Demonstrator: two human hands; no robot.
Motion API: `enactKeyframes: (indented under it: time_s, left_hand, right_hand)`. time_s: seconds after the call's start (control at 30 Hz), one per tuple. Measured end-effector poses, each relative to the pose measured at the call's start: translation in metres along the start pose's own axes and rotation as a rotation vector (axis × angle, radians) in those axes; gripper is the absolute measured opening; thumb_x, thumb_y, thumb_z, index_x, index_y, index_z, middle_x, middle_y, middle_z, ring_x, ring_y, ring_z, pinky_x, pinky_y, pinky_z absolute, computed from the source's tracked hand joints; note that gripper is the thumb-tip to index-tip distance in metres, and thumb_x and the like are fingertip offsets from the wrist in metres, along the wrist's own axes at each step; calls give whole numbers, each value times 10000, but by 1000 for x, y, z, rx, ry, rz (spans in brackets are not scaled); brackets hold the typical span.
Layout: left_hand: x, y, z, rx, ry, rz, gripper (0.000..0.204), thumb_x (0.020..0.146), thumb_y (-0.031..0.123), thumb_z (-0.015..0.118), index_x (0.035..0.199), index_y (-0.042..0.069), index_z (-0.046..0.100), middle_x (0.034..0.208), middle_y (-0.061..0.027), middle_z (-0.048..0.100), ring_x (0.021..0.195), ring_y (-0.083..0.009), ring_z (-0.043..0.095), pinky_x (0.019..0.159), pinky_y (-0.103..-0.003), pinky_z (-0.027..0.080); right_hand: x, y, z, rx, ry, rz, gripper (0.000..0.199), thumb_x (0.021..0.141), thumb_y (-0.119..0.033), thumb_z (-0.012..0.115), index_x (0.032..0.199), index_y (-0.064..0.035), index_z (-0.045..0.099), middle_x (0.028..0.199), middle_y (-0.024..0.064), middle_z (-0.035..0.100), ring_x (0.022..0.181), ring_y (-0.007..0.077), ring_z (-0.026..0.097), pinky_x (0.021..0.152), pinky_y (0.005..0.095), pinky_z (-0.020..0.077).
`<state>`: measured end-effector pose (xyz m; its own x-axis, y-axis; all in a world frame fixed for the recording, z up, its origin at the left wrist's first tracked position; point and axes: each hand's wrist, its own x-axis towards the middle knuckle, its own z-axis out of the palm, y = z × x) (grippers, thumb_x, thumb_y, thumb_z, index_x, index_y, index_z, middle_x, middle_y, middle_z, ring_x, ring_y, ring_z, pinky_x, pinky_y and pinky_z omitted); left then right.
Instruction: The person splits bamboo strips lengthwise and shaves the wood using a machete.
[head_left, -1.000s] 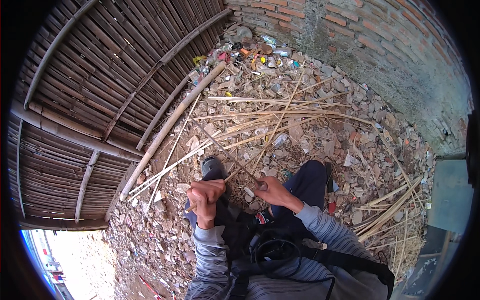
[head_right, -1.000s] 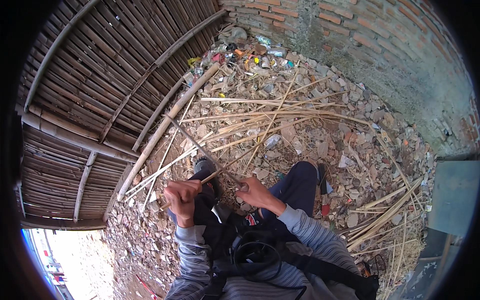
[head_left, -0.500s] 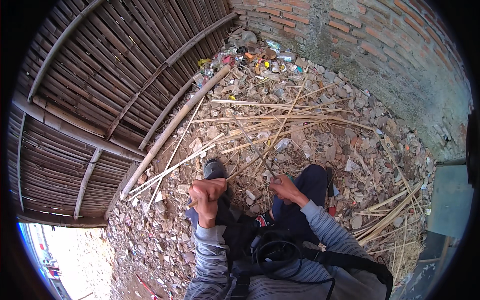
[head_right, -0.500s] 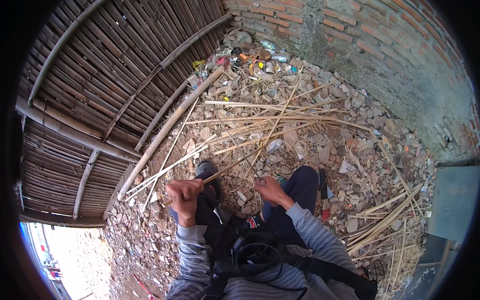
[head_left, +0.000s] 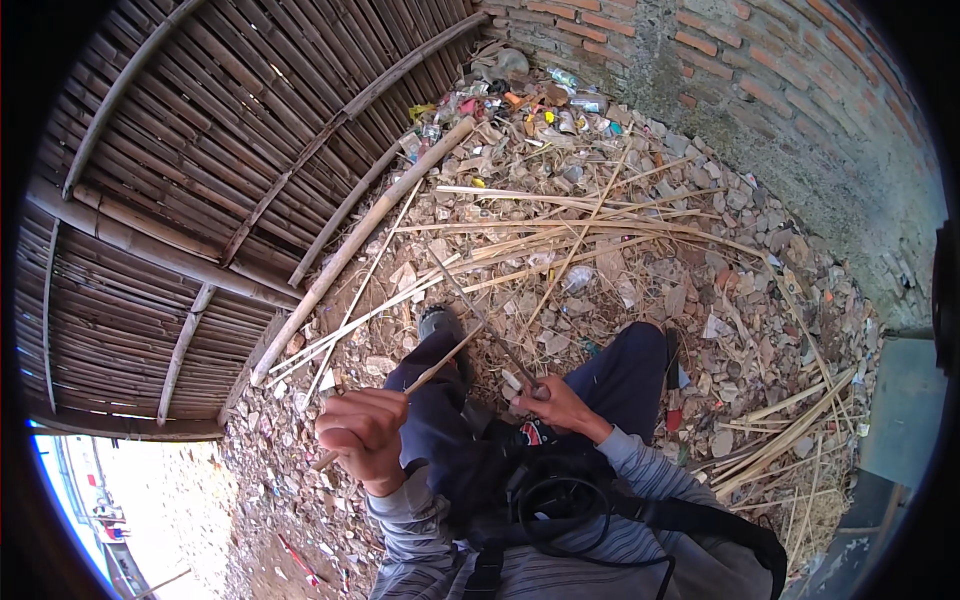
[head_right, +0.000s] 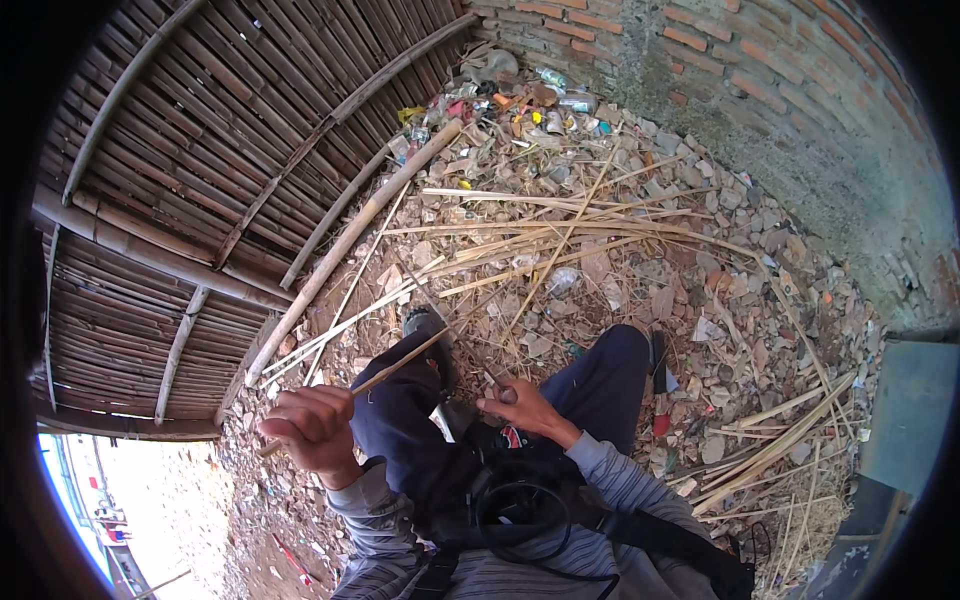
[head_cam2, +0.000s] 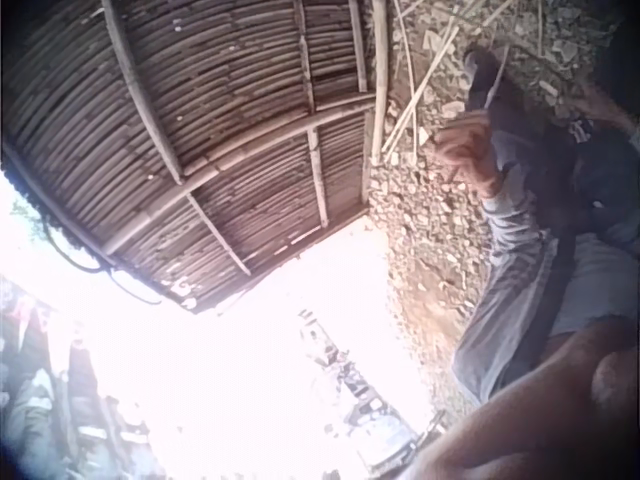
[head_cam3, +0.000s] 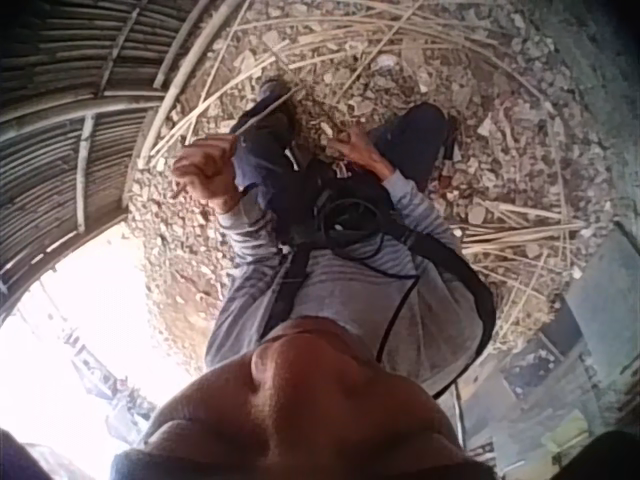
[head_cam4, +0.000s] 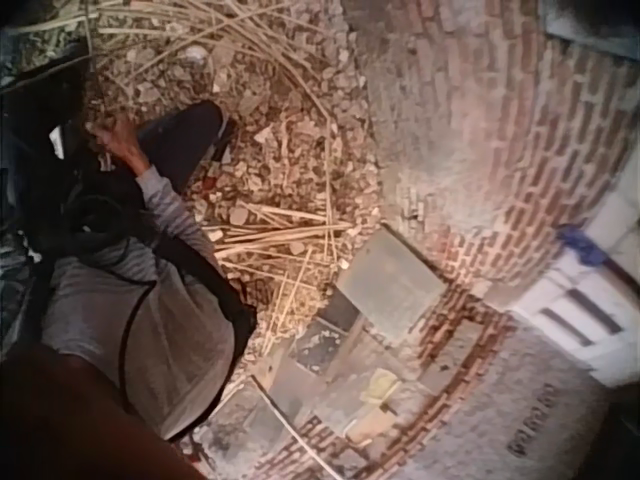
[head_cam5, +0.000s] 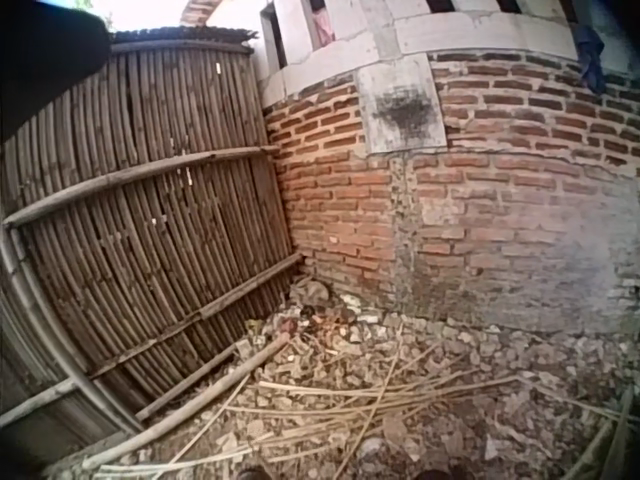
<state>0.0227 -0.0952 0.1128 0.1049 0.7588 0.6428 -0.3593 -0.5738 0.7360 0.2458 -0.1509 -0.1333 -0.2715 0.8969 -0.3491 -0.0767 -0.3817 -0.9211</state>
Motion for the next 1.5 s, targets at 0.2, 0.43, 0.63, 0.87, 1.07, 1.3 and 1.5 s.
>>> enactKeyframes:
  time_s: [0.2,0.43,0.63,0.87,1.07,1.3,1.5]
  left_hand:
    - [-2,-6,-12,-46,23,17,740,1130,567,358,543,155,171,449,48,168,354,-110,143,397,-291,141]
    - [-1,-5,-1,-89,-51,75,762,1120,553,423,522,145,186,431,45,199,334,-108,169,386,-289,137]
    - [2,-7,-16,-118,-12,75,769,1117,556,428,514,148,179,434,47,198,332,-106,172,389,-289,132]
    - [6,-3,-8,-107,-148,41,776,1103,570,449,520,146,164,432,47,190,324,-110,179,390,-289,129]
    - [7,-7,-5,-125,-126,98,745,1128,532,409,511,186,176,426,77,178,321,-82,143,367,-274,105]
    - [4,-7,4,-218,-425,-14,787,1086,535,545,493,111,251,445,8,238,326,-158,240,395,-331,152]
    - [3,3,18,-16,-216,-74,777,1063,504,585,489,84,271,451,-17,252,334,-194,290,404,-354,173]
  right_hand:
    - [12,-6,14,-184,-12,-133,349,897,-246,791,742,-54,544,584,-28,445,577,74,381,534,334,314]
    - [26,-40,34,-303,-138,-378,216,837,-139,736,774,-43,553,591,46,496,576,133,456,574,360,388]
    - [63,1,-6,-65,-15,202,216,867,-146,725,755,-41,572,589,21,529,516,123,495,507,349,412]
    - [51,-20,-7,-226,-111,-10,226,867,-160,729,755,-47,568,606,6,527,518,115,467,494,329,381]
    - [74,10,-5,-224,-86,-123,211,880,-166,731,774,-43,596,654,5,560,555,119,489,526,317,389]
    - [102,66,-71,-232,114,213,263,888,-103,699,686,-49,540,574,6,510,447,99,446,425,325,359]
    - [71,-4,-39,-267,69,116,198,873,-132,715,749,-27,602,576,13,499,494,104,448,469,340,346]
